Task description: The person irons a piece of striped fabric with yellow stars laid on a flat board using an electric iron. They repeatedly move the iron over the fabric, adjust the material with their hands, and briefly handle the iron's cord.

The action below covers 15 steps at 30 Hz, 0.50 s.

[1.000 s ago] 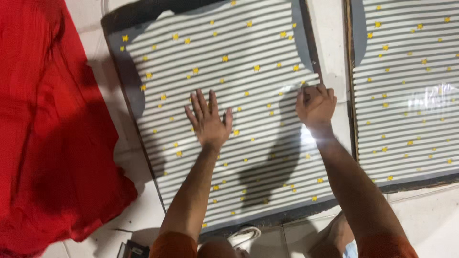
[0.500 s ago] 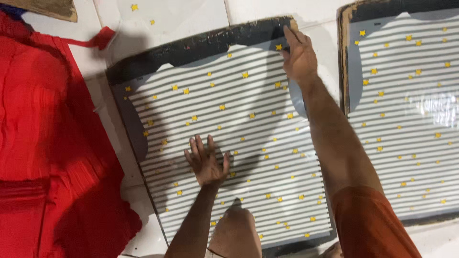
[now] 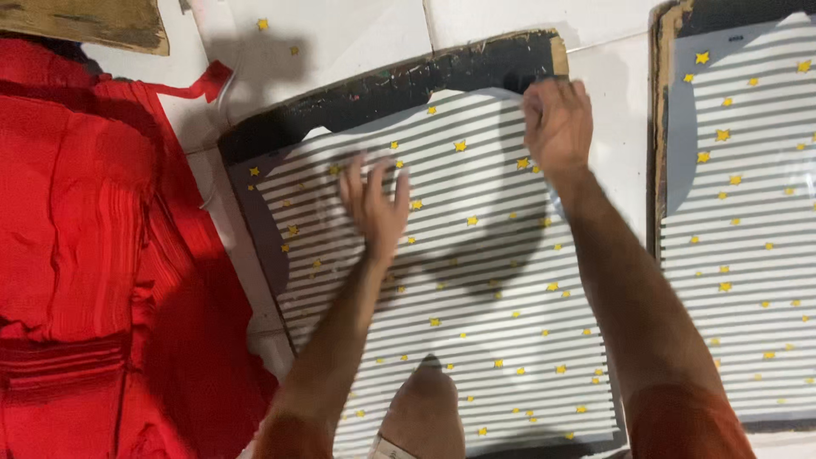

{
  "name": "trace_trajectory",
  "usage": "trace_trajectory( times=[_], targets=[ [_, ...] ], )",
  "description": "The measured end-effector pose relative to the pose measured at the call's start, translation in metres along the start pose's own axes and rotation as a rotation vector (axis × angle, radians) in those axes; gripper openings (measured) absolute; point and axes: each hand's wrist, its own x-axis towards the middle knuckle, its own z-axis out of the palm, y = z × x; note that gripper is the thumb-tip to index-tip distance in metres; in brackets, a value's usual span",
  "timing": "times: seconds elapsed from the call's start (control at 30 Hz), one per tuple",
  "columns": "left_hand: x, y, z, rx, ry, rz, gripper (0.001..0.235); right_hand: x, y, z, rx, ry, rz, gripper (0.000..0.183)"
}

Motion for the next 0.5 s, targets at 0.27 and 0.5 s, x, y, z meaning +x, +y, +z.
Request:
trace_trajectory(
  times=[0.27,0.5],
  targets=[
    [0.135,-0.017,0.109,0.131,-0.606,0.002,0.076,-0.030,-0.022,-0.004,0.065,0.082,-0.136,0.029],
    [0.157,-0.004,0.108,0.157,-0.807,-0.217,0.066,-0.038,-0.011,-0.004,0.328,0.018,-0.287,0.033]
  ],
)
